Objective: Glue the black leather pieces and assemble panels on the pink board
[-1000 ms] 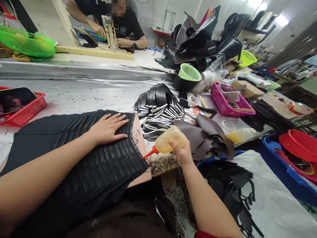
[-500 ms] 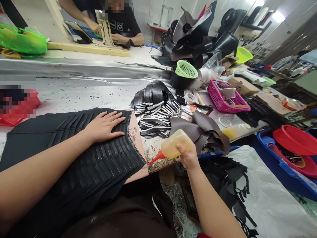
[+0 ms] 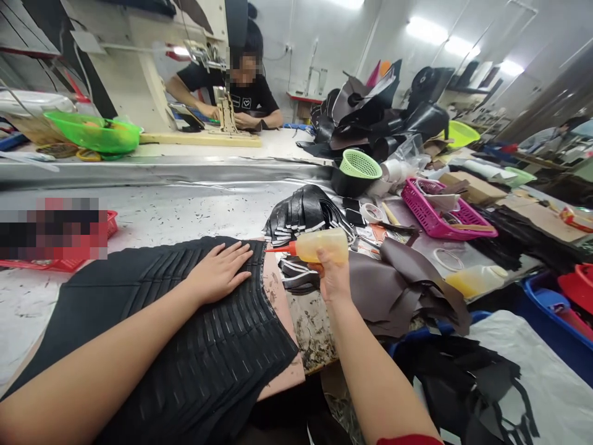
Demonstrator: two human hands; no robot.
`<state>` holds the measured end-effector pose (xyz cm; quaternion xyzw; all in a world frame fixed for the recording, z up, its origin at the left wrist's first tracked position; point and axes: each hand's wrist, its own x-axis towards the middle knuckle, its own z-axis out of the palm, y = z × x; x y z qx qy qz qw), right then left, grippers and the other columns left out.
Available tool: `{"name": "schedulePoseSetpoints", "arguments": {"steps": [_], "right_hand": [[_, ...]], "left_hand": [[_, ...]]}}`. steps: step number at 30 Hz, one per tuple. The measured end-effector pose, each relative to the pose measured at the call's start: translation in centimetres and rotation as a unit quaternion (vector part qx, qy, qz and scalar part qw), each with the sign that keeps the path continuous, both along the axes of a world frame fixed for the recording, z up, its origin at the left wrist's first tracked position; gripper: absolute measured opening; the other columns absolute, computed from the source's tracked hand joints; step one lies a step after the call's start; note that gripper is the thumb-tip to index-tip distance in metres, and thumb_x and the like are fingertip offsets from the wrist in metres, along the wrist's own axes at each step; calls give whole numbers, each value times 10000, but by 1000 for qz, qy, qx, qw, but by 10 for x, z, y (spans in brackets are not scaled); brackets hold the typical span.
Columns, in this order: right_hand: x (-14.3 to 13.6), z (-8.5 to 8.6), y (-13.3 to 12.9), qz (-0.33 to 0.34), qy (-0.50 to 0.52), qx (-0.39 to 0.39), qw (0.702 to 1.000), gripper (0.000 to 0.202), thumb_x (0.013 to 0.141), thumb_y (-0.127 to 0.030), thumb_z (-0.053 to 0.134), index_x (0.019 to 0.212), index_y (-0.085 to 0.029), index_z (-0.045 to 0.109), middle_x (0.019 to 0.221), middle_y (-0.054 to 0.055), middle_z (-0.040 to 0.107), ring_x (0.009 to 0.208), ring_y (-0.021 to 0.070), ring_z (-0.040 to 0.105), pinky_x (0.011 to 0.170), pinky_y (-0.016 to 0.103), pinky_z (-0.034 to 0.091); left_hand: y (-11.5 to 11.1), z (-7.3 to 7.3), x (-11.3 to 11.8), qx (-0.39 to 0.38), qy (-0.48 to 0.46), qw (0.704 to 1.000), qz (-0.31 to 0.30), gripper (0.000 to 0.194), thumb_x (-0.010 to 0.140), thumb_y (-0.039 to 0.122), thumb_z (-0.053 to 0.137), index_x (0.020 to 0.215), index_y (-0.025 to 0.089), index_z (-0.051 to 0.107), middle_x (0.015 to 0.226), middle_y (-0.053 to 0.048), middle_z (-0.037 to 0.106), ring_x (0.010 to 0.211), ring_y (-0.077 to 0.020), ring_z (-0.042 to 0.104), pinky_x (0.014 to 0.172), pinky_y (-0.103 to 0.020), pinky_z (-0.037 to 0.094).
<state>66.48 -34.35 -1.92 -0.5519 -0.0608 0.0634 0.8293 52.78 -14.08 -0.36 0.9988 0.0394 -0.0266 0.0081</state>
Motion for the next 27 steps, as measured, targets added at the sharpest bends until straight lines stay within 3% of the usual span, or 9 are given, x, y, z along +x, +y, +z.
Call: {"name": "schedulePoseSetpoints", "arguments": {"steps": [3,7,16,27], "right_hand": [[7,0,27,-22,-34,-25,999,487,476,-368,799,878,-184,594,803,12,650,666,173,615,455,253,508],[14,-7,41,-14,-48,-55,997,498,474,-365,804,871,-166,577,806,17,647,667,181,619,471,280,527],[17,-15,45,-24,-46,-79,995,575,463,-378,810,925,-150,554,832,36,623,672,187,613,460,277,525],[14,-15,38,-13,-50,-87,995,501,491,-418,786,862,-146,588,778,37,630,621,177,587,409,254,482]], "left_hand": [[1,-1,-1,1,-5,1000,-5,513,906,439,277,1350,190,346,1438,-28,269,1331,-207,227,1089,-431,158],[3,-3,-2,-4,-4,1000,-11,526,902,447,280,1348,178,348,1438,-33,267,1333,-216,221,1085,-454,170],[2,-5,-2,-6,-8,1000,-16,531,902,459,272,1353,189,339,1439,-30,266,1332,-219,223,1084,-459,171],[4,-8,0,0,-13,1000,-17,518,901,466,275,1352,222,343,1439,-24,268,1332,-219,223,1085,-447,160]]}}
